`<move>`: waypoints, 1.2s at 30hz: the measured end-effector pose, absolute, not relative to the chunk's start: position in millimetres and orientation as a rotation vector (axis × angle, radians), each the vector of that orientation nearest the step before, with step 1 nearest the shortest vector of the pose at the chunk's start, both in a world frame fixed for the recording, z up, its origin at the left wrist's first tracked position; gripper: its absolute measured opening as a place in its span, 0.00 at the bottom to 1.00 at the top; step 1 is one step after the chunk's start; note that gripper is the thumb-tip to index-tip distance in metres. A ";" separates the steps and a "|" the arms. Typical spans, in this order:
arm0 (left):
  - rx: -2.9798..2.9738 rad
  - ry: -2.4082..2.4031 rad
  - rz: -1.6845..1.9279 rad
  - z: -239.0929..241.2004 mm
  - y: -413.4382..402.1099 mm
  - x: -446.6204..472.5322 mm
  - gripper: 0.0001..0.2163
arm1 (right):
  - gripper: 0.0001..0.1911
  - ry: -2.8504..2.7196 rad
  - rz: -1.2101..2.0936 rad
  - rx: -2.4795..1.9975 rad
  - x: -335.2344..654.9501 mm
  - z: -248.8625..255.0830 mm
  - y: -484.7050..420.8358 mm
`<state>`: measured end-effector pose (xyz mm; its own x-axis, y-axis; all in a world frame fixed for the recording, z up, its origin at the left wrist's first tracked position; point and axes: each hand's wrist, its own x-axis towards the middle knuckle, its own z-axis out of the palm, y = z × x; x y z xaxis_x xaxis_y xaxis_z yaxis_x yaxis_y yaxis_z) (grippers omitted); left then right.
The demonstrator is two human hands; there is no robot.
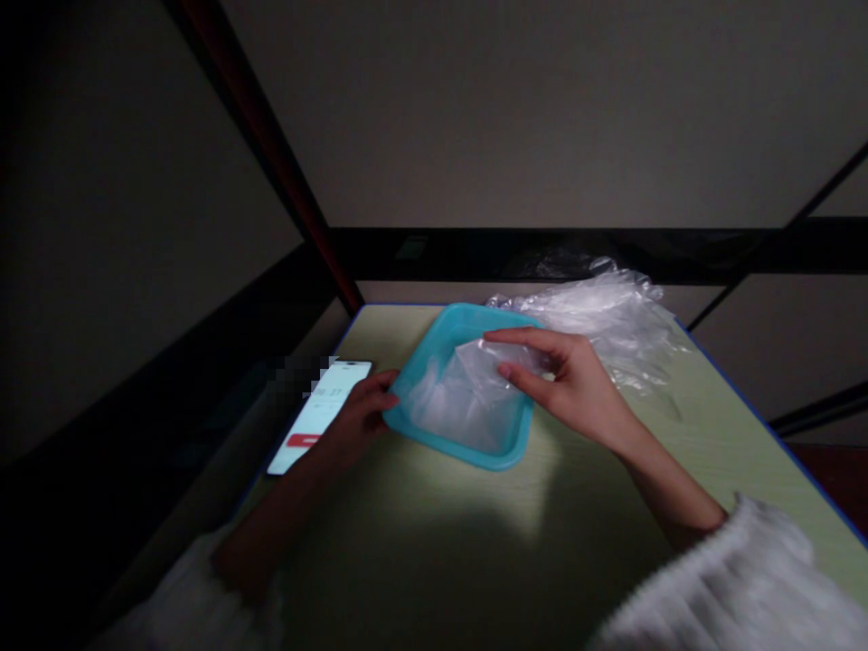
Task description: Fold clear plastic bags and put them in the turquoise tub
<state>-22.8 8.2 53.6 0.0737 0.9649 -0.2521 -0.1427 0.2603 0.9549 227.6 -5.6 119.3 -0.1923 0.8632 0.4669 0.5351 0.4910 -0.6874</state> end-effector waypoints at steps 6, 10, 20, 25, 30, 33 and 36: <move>1.083 1.141 0.898 58.9 3.8 -28.7 0.10 | 0.12 -1.872 0.515 -1.173 227.7 120.4 -6.2; 1.433 1.059 0.868 65.7 0.3 -36.5 0.11 | 0.13 -1.900 0.512 -1.168 228.2 122.5 -8.6; 2.496 1.317 0.641 91.3 -24.0 -28.6 0.18 | 0.12 -1.924 0.388 -1.196 239.9 131.7 -12.8; 2.670 1.319 0.579 96.4 -27.2 -23.8 0.22 | 0.12 -1.943 0.393 -1.204 237.8 136.5 -14.3; 2.720 1.231 0.553 97.4 -32.4 -24.0 0.26 | 0.12 -1.943 0.350 -1.214 238.6 136.8 -14.1; 2.757 1.182 0.608 95.6 -35.9 -23.2 0.27 | 0.12 -1.950 0.334 -1.216 239.7 136.2 -13.7; 2.770 1.174 0.662 92.2 -37.5 -22.1 0.28 | 0.12 -1.969 0.327 -1.224 239.6 136.3 -13.4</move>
